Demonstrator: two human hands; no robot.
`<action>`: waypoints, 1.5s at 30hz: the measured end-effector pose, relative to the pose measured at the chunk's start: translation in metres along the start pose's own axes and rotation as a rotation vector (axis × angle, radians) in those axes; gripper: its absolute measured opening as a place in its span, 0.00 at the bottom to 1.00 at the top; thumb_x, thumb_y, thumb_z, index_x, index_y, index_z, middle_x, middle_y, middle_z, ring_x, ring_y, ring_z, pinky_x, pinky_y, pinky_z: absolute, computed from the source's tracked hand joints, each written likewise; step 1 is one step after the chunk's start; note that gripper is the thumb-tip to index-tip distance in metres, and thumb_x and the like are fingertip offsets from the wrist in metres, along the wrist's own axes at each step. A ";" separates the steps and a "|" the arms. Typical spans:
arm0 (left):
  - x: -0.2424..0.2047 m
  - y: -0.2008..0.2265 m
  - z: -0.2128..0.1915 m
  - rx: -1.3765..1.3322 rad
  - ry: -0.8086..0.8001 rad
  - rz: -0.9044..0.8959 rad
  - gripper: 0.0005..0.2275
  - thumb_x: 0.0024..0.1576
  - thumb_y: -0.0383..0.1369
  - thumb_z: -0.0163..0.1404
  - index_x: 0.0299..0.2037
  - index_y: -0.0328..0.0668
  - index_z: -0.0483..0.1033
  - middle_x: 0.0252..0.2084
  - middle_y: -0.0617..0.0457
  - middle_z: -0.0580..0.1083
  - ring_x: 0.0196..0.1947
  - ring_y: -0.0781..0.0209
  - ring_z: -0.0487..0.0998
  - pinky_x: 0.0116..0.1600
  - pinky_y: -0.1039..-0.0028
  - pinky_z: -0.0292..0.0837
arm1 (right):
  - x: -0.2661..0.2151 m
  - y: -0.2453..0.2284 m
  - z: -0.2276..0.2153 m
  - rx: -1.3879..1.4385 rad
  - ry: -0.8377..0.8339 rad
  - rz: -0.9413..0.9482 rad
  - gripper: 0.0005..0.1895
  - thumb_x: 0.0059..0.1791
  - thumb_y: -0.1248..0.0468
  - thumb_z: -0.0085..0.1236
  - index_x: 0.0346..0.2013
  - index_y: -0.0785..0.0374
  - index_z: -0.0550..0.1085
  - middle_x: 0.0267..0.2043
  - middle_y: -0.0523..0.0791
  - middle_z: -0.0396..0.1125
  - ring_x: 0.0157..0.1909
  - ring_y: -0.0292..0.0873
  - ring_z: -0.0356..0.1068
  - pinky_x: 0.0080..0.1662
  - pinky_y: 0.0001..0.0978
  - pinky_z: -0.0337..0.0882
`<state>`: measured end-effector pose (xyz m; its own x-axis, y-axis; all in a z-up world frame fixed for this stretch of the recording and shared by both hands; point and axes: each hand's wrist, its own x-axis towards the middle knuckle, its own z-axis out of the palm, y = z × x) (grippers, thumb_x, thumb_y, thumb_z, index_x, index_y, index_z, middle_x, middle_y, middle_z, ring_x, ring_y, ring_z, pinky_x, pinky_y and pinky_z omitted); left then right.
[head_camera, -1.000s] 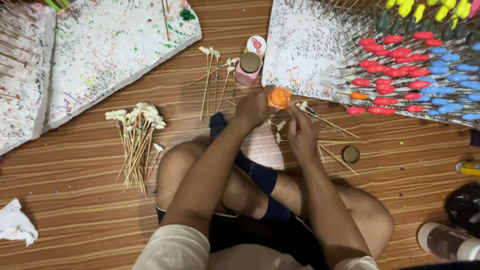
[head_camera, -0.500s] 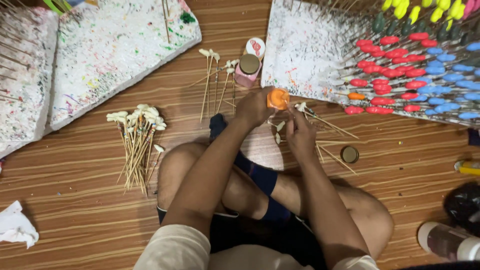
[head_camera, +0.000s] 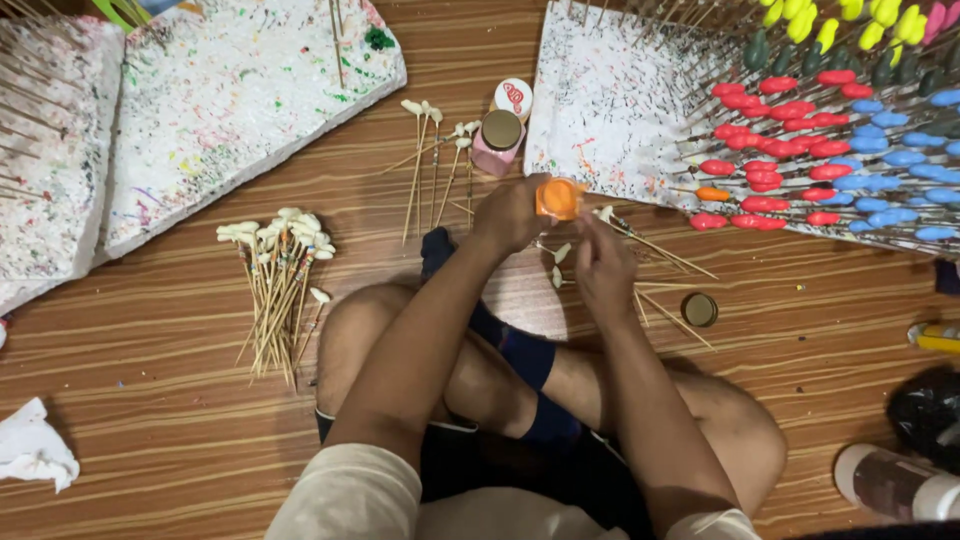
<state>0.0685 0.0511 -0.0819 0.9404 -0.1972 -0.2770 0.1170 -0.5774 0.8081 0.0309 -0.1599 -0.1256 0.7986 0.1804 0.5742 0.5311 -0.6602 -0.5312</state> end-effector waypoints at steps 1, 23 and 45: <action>0.000 -0.002 0.001 0.000 -0.001 0.002 0.29 0.56 0.38 0.58 0.68 0.46 0.65 0.56 0.35 0.76 0.61 0.37 0.75 0.65 0.52 0.71 | -0.004 0.003 0.002 -0.002 0.001 0.001 0.14 0.50 0.74 0.55 0.49 0.64 0.81 0.43 0.51 0.78 0.44 0.55 0.78 0.44 0.44 0.77; -0.002 0.004 -0.002 0.011 0.018 0.004 0.28 0.54 0.37 0.59 0.66 0.47 0.67 0.56 0.37 0.77 0.62 0.40 0.75 0.65 0.53 0.71 | -0.017 0.031 0.017 -0.060 0.010 0.019 0.16 0.50 0.71 0.56 0.50 0.56 0.81 0.41 0.50 0.78 0.43 0.54 0.78 0.43 0.45 0.77; -0.003 -0.002 -0.003 -0.002 0.043 0.065 0.28 0.54 0.36 0.60 0.65 0.42 0.68 0.55 0.36 0.77 0.61 0.39 0.76 0.65 0.53 0.72 | -0.008 0.013 0.008 -0.118 -0.122 0.036 0.13 0.50 0.68 0.56 0.48 0.56 0.80 0.38 0.51 0.77 0.41 0.57 0.77 0.44 0.52 0.76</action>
<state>0.0669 0.0557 -0.0813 0.9588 -0.2002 -0.2016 0.0558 -0.5630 0.8246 0.0338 -0.1645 -0.1422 0.8488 0.2374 0.4725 0.4702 -0.7475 -0.4692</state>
